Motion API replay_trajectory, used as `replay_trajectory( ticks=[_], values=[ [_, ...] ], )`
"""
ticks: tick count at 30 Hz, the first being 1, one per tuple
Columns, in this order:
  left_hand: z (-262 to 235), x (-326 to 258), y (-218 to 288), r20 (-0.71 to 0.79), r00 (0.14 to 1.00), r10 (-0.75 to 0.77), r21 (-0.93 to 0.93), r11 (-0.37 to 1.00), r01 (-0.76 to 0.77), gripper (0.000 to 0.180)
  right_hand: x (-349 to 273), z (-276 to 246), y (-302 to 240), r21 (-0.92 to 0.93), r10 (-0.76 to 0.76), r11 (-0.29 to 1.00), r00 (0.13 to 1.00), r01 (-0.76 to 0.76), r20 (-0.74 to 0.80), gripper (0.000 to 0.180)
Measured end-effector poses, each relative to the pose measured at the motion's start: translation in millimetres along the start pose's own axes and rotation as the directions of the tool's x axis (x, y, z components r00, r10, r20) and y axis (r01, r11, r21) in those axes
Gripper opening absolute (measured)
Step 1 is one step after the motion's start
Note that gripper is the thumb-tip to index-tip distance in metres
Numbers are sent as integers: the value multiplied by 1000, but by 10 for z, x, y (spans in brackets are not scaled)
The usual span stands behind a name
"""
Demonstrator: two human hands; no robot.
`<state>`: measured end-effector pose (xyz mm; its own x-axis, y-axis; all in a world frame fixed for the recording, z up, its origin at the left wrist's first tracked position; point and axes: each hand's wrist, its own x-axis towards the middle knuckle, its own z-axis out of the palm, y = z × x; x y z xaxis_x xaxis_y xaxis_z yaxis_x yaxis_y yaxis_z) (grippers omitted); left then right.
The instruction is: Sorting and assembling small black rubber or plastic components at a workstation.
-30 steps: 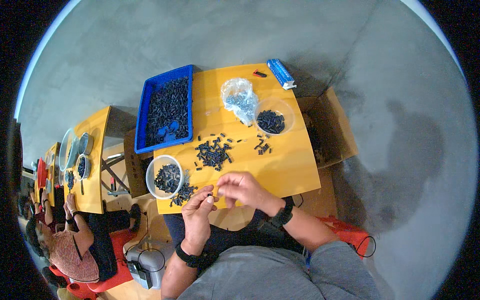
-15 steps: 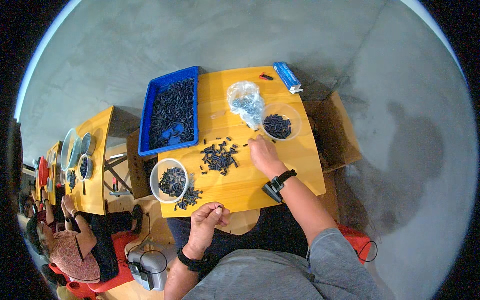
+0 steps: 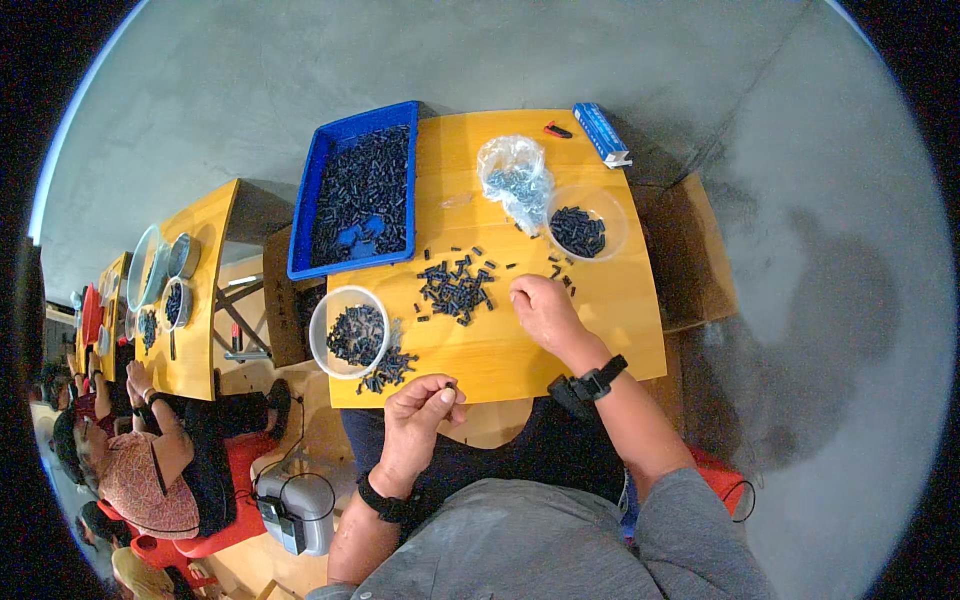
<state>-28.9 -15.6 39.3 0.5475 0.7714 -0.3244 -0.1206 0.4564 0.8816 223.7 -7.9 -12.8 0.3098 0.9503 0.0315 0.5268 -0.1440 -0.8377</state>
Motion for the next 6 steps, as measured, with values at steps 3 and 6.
replay_trajectory(
  ticks=[3, 6],
  values=[
    [27, -16, 38, 11, 1000, 25, 18, 1000, -26, 14, -198, 7, -262, 269, 225, 929, 964, -256, 138, 9],
    [52, -37, 55, 21, 999, 42, 37, 998, -43, 15, -355, 93, -279, 457, 215, 842, 955, -288, 205, 15]
  ],
)
